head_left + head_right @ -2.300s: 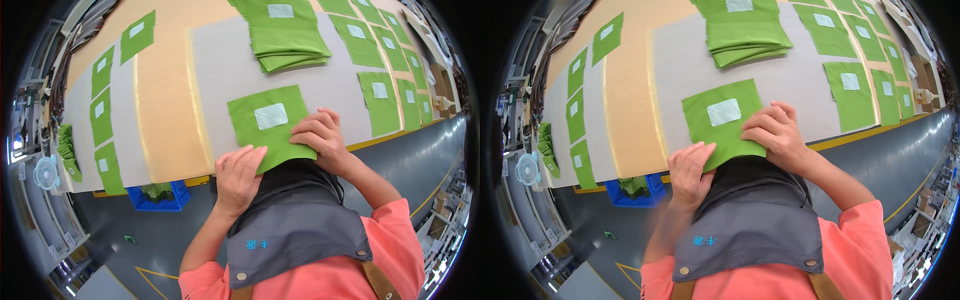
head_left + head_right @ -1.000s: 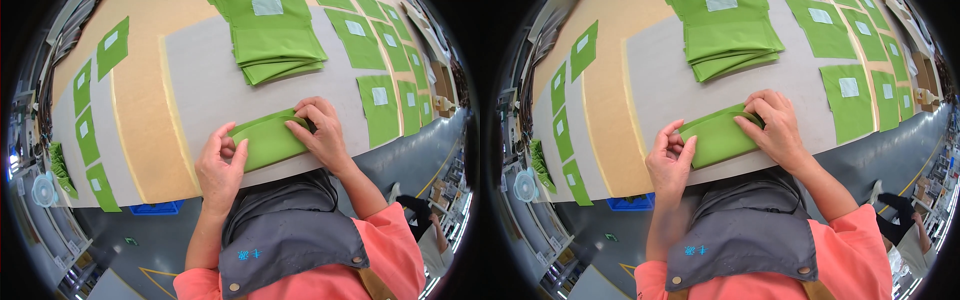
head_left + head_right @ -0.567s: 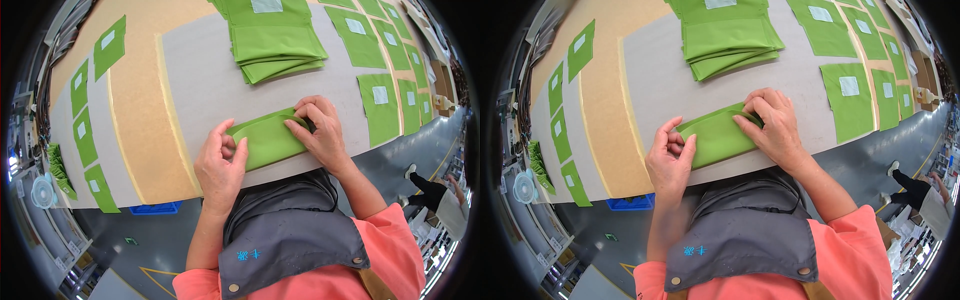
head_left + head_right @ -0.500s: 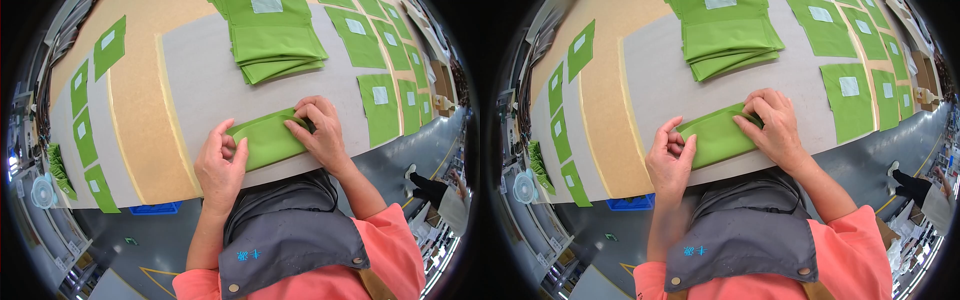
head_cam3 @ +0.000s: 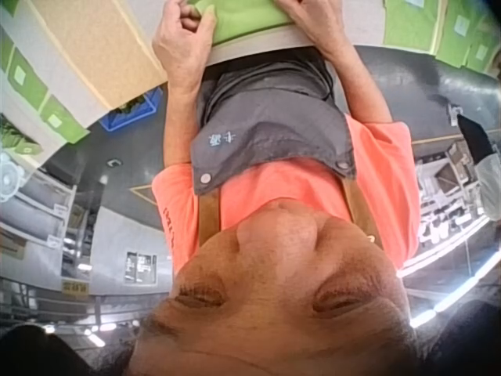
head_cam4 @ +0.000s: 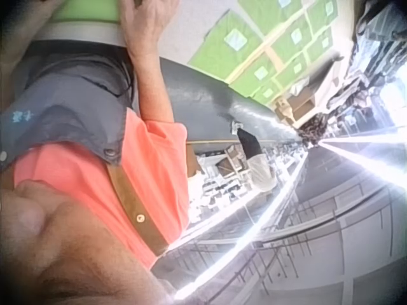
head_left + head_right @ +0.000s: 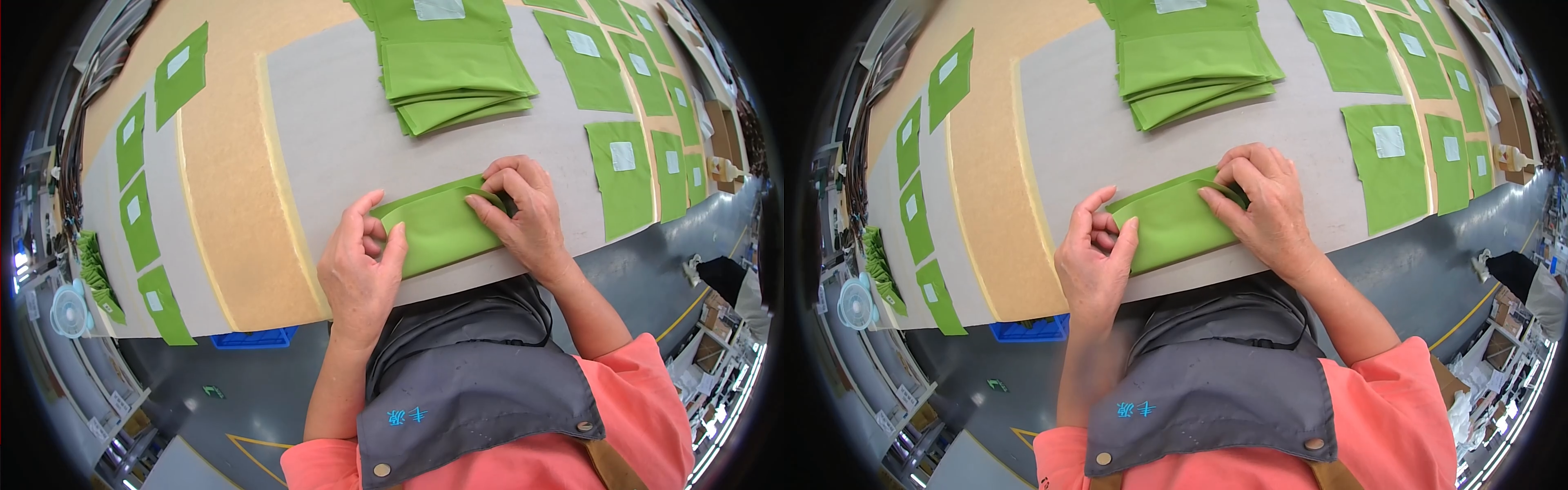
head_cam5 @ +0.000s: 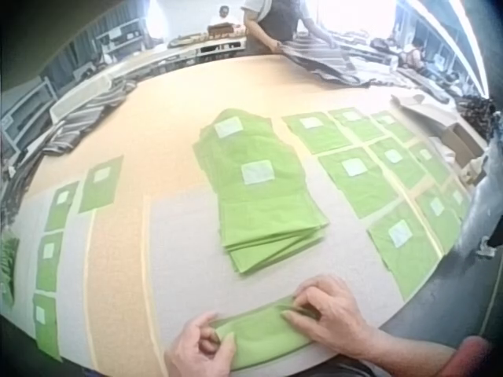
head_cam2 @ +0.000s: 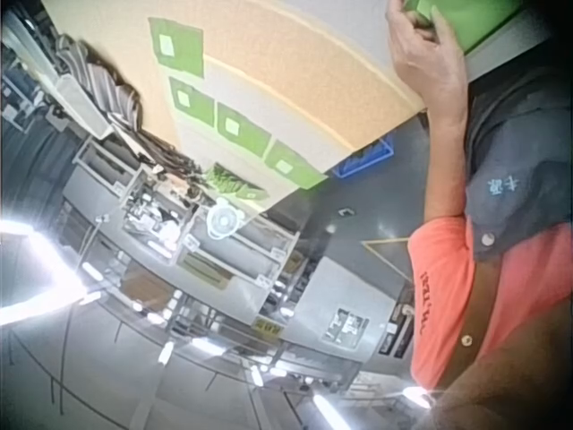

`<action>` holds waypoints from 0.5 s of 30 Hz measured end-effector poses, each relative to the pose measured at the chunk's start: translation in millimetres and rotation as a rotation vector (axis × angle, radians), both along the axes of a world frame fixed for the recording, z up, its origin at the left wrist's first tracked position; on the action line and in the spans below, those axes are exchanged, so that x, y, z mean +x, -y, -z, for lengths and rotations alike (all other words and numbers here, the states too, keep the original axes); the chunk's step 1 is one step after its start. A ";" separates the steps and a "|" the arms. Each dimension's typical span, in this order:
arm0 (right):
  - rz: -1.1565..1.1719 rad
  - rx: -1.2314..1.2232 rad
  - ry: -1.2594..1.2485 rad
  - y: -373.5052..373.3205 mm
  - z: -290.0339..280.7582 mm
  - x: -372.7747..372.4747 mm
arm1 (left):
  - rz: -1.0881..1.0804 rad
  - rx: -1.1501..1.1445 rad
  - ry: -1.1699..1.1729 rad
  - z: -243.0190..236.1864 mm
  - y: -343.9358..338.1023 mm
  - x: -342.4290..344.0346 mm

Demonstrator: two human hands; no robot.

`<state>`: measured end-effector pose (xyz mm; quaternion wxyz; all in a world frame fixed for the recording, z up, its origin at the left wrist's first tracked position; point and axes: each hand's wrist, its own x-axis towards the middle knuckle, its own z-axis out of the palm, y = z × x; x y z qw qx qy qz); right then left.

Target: Applying glue to green fabric pieces and folding them on a work table.

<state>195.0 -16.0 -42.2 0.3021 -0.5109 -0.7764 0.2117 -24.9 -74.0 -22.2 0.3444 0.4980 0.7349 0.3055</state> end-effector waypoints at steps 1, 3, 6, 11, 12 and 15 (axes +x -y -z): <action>-0.001 0.002 0.002 0.0 -0.1 0.3 | -0.001 0.000 0.000 -0.2 -0.1 0.0; -0.001 0.000 0.004 -0.1 0.1 0.6 | 0.007 0.004 -0.011 -0.8 -0.3 -0.1; -0.002 0.003 0.003 0.1 0.1 -1.1 | -0.003 0.006 0.006 -0.7 0.2 -1.3; 0.026 -0.025 -0.034 2.2 2.0 -2.1 | -0.012 0.033 0.015 -0.2 0.9 -0.3; 0.033 -0.029 -0.025 2.4 1.5 -1.7 | 0.000 0.056 0.012 0.2 1.4 -0.8; 0.039 -0.037 -0.020 2.3 0.3 -1.8 | 0.002 0.145 0.009 4.2 3.4 -3.0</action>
